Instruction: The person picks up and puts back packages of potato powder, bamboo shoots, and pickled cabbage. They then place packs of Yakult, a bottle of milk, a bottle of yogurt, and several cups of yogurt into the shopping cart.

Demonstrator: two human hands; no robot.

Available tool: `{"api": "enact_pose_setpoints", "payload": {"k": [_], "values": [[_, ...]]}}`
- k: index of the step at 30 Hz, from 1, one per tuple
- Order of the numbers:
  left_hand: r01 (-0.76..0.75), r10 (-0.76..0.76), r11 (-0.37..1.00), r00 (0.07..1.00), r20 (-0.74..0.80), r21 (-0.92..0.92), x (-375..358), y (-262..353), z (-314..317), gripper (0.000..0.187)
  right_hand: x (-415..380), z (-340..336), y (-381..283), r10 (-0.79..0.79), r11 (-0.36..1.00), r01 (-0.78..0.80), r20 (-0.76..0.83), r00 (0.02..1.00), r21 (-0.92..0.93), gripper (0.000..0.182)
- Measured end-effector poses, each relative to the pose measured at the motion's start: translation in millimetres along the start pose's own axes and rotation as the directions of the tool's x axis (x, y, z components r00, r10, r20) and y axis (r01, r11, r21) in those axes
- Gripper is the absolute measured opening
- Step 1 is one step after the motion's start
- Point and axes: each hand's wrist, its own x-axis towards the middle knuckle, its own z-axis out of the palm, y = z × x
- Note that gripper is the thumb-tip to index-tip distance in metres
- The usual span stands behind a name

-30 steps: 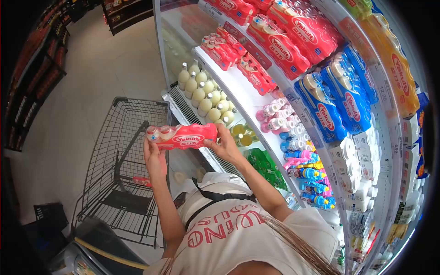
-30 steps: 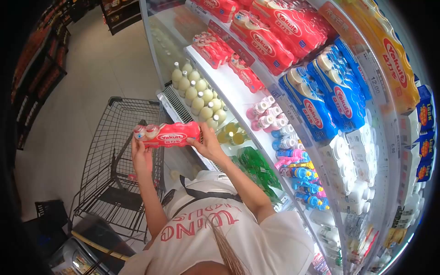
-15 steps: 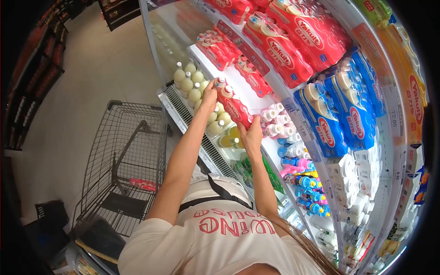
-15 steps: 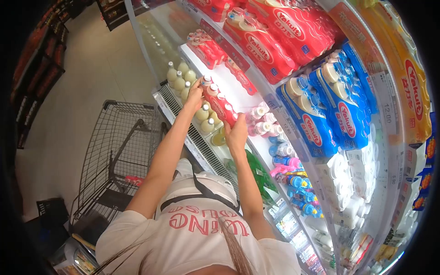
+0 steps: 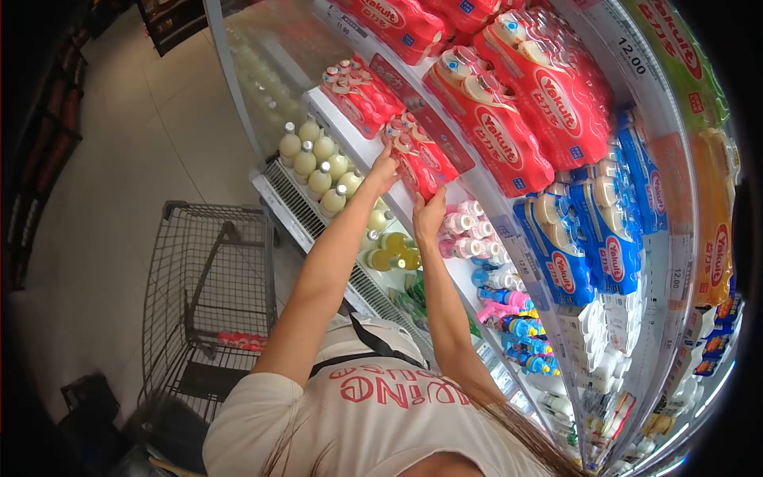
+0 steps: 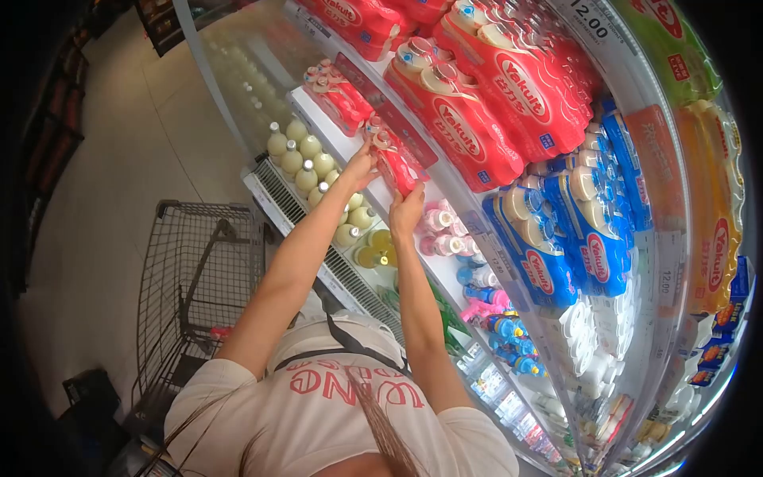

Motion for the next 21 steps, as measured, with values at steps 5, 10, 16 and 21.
{"api": "enact_pose_setpoints", "payload": {"k": [5, 10, 16, 21], "values": [[0.024, -0.024, 0.999, 1.000, -0.021, 0.038, 0, -1, 10, 0.075, 17, 7, 30, 0.065, 0.995, -0.067, -0.025, 0.998, -0.070, 0.048], [0.001, -0.001, 1.000, 0.999, 0.045, 0.001, 11, -9, 10, 0.086, 25, 10, 36, 0.047, 0.996, -0.057, -0.130, 0.990, -0.074, 0.043], [0.007, -0.007, 1.000, 1.000, 0.014, 0.016, 20, -17, 4, 0.083, 33, 11, 37, 0.029, 0.995, -0.040, -0.120, 0.992, -0.091, 0.034], [0.000, 0.001, 1.000, 0.997, -0.081, 0.011, 5, -10, 14, 0.079, 37, 9, 37, 0.040, 0.994, -0.044, -0.043, 0.998, -0.103, 0.036]]}}
